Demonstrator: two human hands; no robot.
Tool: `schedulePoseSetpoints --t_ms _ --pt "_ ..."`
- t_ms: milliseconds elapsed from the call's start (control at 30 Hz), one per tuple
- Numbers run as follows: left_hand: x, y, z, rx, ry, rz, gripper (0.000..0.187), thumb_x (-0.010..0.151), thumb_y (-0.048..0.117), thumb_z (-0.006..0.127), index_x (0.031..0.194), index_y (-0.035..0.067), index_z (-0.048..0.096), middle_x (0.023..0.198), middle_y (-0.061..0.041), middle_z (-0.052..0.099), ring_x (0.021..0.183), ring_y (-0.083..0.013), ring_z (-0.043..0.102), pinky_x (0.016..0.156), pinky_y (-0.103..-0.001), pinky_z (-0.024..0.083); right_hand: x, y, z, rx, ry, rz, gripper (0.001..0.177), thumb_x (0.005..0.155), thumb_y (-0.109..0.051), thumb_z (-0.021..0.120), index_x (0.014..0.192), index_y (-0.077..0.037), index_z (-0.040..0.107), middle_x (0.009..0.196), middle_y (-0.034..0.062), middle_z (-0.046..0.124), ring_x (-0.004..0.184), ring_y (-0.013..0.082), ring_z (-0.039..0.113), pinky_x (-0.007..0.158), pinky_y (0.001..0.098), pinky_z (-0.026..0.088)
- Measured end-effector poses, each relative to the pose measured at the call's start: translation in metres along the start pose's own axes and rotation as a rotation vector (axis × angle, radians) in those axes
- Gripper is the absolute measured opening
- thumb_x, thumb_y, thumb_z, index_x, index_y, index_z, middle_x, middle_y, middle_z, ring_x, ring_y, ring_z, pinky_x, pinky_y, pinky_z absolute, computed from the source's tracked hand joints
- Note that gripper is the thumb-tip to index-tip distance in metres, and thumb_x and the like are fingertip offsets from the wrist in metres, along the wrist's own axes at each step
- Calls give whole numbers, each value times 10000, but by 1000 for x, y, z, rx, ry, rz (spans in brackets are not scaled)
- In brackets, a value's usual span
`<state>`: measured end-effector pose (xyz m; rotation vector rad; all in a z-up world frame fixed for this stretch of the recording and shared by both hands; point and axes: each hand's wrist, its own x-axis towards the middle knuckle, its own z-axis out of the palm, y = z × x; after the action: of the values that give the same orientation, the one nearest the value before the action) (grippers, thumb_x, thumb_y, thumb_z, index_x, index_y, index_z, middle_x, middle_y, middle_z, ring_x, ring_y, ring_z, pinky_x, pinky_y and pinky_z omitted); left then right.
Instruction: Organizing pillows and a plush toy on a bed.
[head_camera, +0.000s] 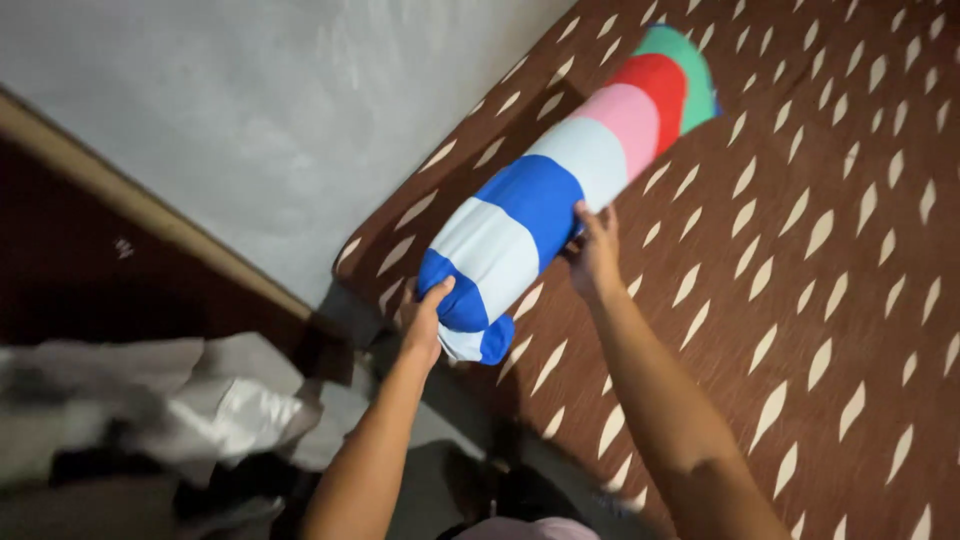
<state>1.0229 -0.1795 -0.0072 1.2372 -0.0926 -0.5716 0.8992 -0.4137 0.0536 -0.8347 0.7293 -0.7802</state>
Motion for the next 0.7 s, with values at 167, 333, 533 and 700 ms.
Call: schedulePoseSetpoints --t_ms 167,333,533,700 --pt "55 17 44 36 2 51 518 765 258 835 1183 27 633 1116 -108 683 1029 -231 641 944 -383 514 68 15 0 -109 7 -37 786 900 -248 715 1579 -162 329 1479 110 527 1128 259 586 889 472 540" --pt "119 11 81 8 12 16 571 754 258 822 1254 64 624 1185 -108 680 1064 -230 653 962 -383 513 115 0 15 -118 -70 -100 732 888 -209 670 1555 -150 374 1544 83 470 1176 266 610 900 476 547" --pt "166 1 120 -73 64 -104 620 746 252 813 1296 66 594 1204 -138 674 1042 -271 677 924 -413 553 158 -10 21 -222 -66 -98 703 920 -239 668 1555 -149 379 1573 108 449 1304 270 558 940 484 539" --pt "217 -13 143 -163 55 -135 609 753 250 827 1280 39 607 1201 -140 684 1059 -280 677 932 -418 551 203 0 21 -353 -43 -101 734 919 -269 692 1571 -177 366 1582 101 434 1363 273 529 989 476 549"
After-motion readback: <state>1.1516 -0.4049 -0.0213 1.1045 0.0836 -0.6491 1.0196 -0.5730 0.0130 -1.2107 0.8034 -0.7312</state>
